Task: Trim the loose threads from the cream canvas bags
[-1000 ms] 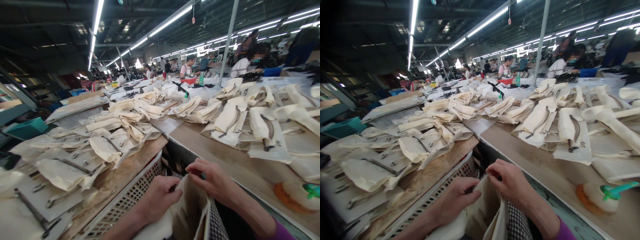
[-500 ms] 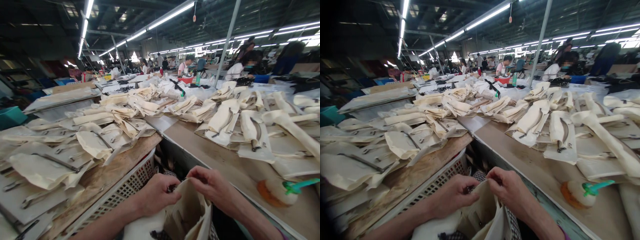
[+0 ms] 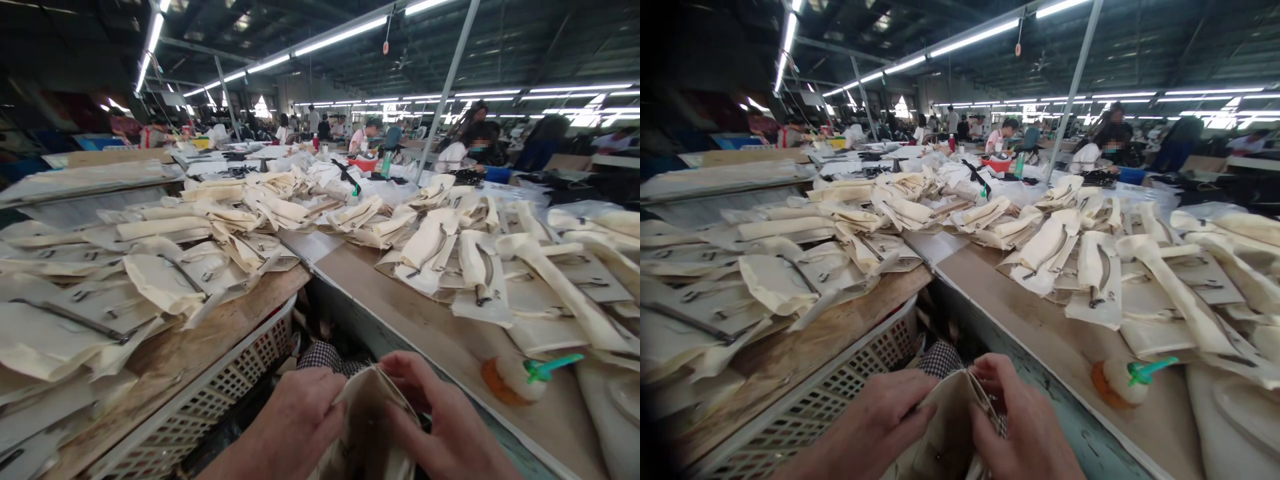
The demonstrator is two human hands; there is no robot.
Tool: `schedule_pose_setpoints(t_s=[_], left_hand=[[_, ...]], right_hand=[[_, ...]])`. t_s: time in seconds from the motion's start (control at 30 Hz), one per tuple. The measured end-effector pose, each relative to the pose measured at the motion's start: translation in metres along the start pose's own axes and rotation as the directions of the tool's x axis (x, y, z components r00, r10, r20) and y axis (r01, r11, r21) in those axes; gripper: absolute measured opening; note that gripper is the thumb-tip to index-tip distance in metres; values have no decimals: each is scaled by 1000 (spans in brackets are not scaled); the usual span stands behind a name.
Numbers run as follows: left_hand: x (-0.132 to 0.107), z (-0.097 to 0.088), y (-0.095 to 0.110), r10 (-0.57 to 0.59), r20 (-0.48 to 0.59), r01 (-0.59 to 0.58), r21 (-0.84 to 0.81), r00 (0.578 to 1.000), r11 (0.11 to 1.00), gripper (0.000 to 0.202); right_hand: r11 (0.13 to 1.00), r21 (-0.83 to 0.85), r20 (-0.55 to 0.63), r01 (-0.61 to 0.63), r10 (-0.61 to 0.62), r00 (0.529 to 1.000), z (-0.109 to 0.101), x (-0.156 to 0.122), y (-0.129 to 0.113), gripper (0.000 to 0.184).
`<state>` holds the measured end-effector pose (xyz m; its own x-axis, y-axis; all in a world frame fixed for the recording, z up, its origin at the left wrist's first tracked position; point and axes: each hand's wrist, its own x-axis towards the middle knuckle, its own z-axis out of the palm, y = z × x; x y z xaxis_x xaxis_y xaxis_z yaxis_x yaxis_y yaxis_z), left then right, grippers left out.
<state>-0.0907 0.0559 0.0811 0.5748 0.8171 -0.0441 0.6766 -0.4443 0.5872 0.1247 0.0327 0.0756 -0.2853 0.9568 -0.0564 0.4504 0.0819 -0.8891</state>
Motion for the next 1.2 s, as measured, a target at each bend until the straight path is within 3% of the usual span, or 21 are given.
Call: schedule_pose_setpoints(t_s=[0.13,0.2,0.27,0.4,0.53,0.67,0.87,1.0,1.2], left_hand=[[7,-33,9,15,-18,-15,29,1000,999,20],[17,-40,8,30,18,-31,75,999,997,20],[28,-35,3,27,73,-35,104,997,994,21],[50,-5,-5,20,126,-31,90,992,995,21],[58,15,-1,35,137,-52,124,990,991,16],[57,16,3,21,176,-48,149,984,988,15],[51,18,2,17,197,-53,176,980,983,20],[50,20,0,-3,179,-31,188,984,982,19],[48,15,-5,10,160,-32,141,987,990,15]], right_hand=[[983,185,-86,17,-1,996,1,7,-10,18],[968,249,-124,24,7,992,6,12,-4,19],[960,278,-135,17,22,991,13,15,12,19],[962,270,-184,-42,95,978,21,14,53,18],[992,110,-257,-61,88,962,16,4,76,24],[983,-185,-399,-7,-68,915,14,-1,84,15],[916,-401,-483,-11,-201,852,24,0,84,13],[895,-445,-498,-25,-224,838,27,5,80,13],[920,-372,-442,127,-296,847,28,10,73,14]])
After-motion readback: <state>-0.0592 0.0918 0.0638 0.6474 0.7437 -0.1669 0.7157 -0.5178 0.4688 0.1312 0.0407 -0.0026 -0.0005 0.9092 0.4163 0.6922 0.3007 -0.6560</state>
